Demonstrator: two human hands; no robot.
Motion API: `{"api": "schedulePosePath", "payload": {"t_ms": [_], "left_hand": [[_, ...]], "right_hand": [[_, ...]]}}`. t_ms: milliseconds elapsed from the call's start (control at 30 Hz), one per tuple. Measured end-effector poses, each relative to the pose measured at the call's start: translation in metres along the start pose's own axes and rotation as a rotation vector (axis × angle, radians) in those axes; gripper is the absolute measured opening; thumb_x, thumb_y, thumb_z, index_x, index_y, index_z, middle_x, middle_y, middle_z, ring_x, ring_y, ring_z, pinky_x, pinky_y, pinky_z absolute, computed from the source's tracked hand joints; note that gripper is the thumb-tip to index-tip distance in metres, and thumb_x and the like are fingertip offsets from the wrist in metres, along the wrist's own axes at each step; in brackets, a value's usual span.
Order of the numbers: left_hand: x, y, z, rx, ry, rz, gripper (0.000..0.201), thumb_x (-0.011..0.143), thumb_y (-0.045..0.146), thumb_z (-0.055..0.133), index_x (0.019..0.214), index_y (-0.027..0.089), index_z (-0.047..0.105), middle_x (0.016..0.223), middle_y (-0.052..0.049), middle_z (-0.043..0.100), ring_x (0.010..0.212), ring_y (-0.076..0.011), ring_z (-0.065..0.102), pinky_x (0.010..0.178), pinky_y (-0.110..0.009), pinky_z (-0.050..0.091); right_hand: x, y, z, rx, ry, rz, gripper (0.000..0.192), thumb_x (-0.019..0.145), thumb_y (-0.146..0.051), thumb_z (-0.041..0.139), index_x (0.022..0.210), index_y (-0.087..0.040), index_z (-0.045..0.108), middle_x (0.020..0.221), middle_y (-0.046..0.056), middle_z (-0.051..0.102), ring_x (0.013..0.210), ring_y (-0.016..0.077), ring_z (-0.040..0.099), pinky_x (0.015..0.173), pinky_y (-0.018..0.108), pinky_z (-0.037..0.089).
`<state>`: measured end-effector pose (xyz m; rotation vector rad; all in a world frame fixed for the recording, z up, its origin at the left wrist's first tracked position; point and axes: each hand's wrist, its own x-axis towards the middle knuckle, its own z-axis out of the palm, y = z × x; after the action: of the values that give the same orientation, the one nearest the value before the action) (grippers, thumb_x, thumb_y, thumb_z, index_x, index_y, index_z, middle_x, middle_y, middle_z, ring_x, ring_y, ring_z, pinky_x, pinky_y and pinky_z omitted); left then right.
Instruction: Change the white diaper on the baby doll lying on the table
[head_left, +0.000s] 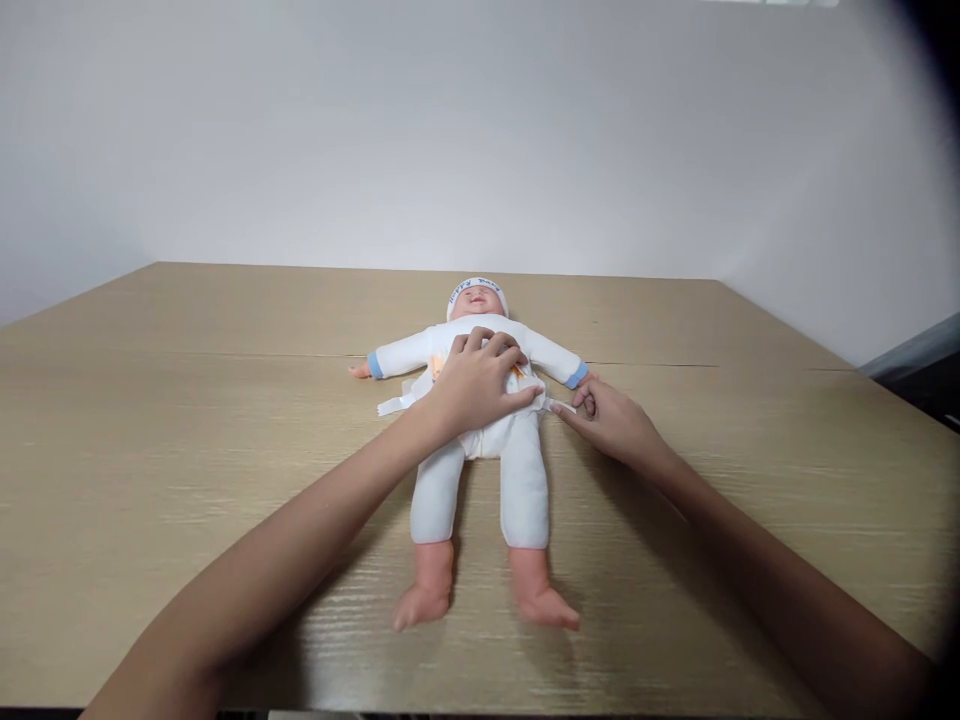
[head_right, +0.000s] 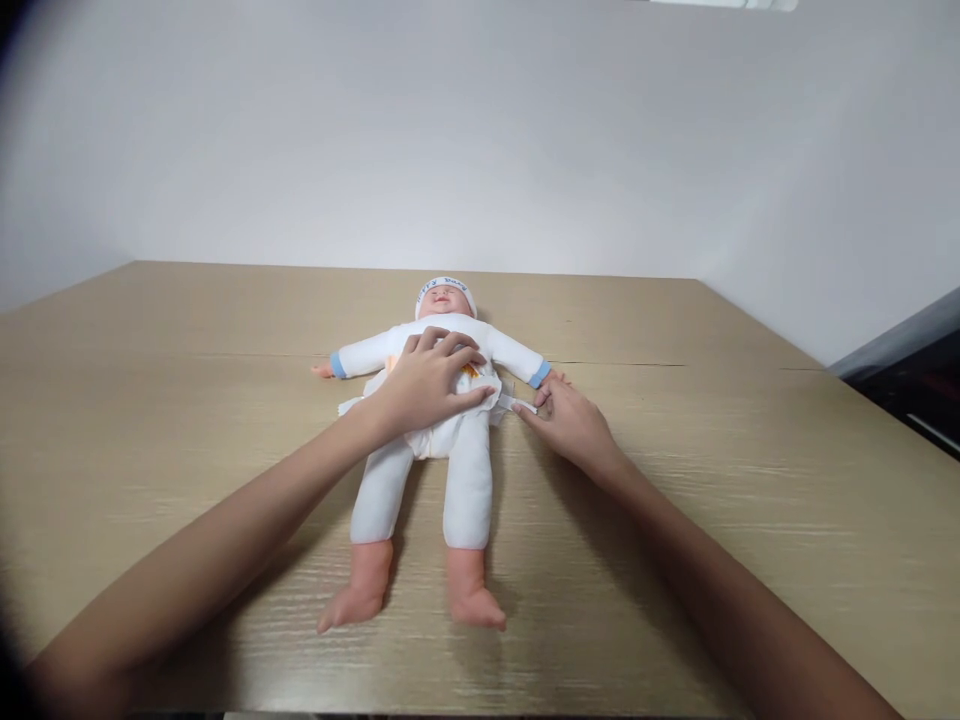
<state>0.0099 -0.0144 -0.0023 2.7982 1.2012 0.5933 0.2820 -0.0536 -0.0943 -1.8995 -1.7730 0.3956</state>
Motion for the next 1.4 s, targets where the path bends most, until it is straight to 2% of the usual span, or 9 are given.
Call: {"api": "schedulePosePath", "payload": {"t_ms": [200, 333, 600, 833, 1000, 1100, 1167, 1267, 1400], "left_hand": [[0.000, 0.001, -0.002, 0.053, -0.022, -0.010, 0.058, 0.105, 0.067, 0.060, 0.142, 0.023, 0.072, 0.152, -0.006, 0.067, 0.144, -0.0361, 0.049, 0.121, -0.056, 0.041], [0.000, -0.001, 0.000, 0.067, -0.004, 0.002, 0.062, 0.105, 0.068, 0.059, 0.146, 0.022, 0.069, 0.153, -0.005, 0.066, 0.144, -0.0357, 0.049, 0.122, -0.056, 0.041], [-0.001, -0.002, 0.004, 0.059, 0.018, -0.009, 0.063, 0.103, 0.068, 0.062, 0.143, 0.019, 0.067, 0.151, -0.009, 0.067, 0.143, -0.0369, 0.051, 0.121, -0.056, 0.042], [-0.003, -0.004, 0.006, -0.025, 0.052, -0.036, 0.083, 0.100, 0.057, 0.065, 0.167, 0.014, 0.043, 0.157, -0.010, 0.065, 0.147, -0.0362, 0.047, 0.126, -0.054, 0.037], [-0.007, -0.008, 0.010, -0.057, 0.066, -0.022, 0.086, 0.099, 0.058, 0.065, 0.168, 0.012, 0.042, 0.164, -0.012, 0.060, 0.146, -0.0365, 0.048, 0.126, -0.056, 0.036], [-0.007, -0.009, 0.013, -0.084, 0.077, -0.011, 0.084, 0.100, 0.058, 0.065, 0.168, 0.015, 0.042, 0.162, -0.011, 0.062, 0.145, -0.0367, 0.048, 0.125, -0.057, 0.036], [-0.006, -0.009, 0.014, -0.128, 0.081, -0.018, 0.080, 0.100, 0.056, 0.065, 0.166, 0.017, 0.043, 0.156, -0.010, 0.066, 0.145, -0.0364, 0.048, 0.125, -0.057, 0.037], [-0.004, -0.011, 0.010, -0.240, 0.069, -0.045, 0.081, 0.093, 0.051, 0.074, 0.161, 0.019, 0.044, 0.148, -0.010, 0.070, 0.144, -0.0365, 0.049, 0.125, -0.058, 0.039], [-0.005, -0.025, -0.002, -0.478, 0.035, -0.030, 0.087, 0.087, 0.053, 0.083, 0.157, 0.021, 0.041, 0.152, -0.014, 0.066, 0.145, -0.0354, 0.054, 0.126, -0.057, 0.044]], "right_hand": [[0.003, 0.000, 0.000, 0.111, -0.021, 0.024, 0.063, 0.078, -0.080, 0.072, 0.087, -0.019, 0.058, 0.082, 0.005, 0.059, 0.079, 0.0171, 0.049, 0.072, 0.028, 0.029], [0.005, -0.004, -0.001, 0.262, -0.097, 0.008, 0.070, 0.078, -0.088, 0.066, 0.077, -0.018, 0.056, 0.073, 0.004, 0.050, 0.073, 0.0149, 0.043, 0.069, 0.029, 0.028], [0.023, -0.035, -0.010, 0.659, -0.142, -0.012, 0.069, 0.081, -0.089, 0.057, 0.083, -0.022, 0.042, 0.069, -0.003, 0.029, 0.061, 0.0093, 0.026, 0.058, 0.027, 0.026], [0.055, -0.095, 0.010, 0.646, -0.180, -0.159, 0.053, 0.085, -0.069, 0.067, 0.082, -0.017, 0.055, 0.078, 0.002, 0.054, 0.074, 0.0115, 0.046, 0.069, 0.027, 0.037], [0.037, -0.106, 0.021, 0.580, -0.061, -0.221, 0.049, 0.093, -0.066, 0.068, 0.096, -0.018, 0.059, 0.086, 0.003, 0.059, 0.078, 0.0138, 0.051, 0.074, 0.029, 0.042], [0.013, -0.098, 0.019, 0.537, 0.053, -0.297, 0.045, 0.098, -0.062, 0.067, 0.113, -0.019, 0.066, 0.104, 0.007, 0.066, 0.091, 0.0177, 0.058, 0.085, 0.034, 0.050], [-0.001, -0.091, 0.018, 0.450, 0.144, -0.451, 0.040, 0.104, -0.055, 0.064, 0.126, -0.021, 0.069, 0.127, 0.010, 0.068, 0.116, 0.0223, 0.063, 0.106, 0.040, 0.051], [-0.012, -0.079, 0.022, 0.303, 0.180, -0.715, 0.046, 0.111, -0.043, 0.059, 0.154, -0.026, 0.060, 0.161, 0.009, 0.057, 0.154, 0.0251, 0.051, 0.134, 0.047, 0.038], [-0.015, -0.067, 0.031, 0.320, 0.098, -0.785, 0.058, 0.113, -0.039, 0.056, 0.170, -0.029, 0.045, 0.178, 0.007, 0.039, 0.169, 0.0251, 0.037, 0.143, 0.050, 0.030]]}}
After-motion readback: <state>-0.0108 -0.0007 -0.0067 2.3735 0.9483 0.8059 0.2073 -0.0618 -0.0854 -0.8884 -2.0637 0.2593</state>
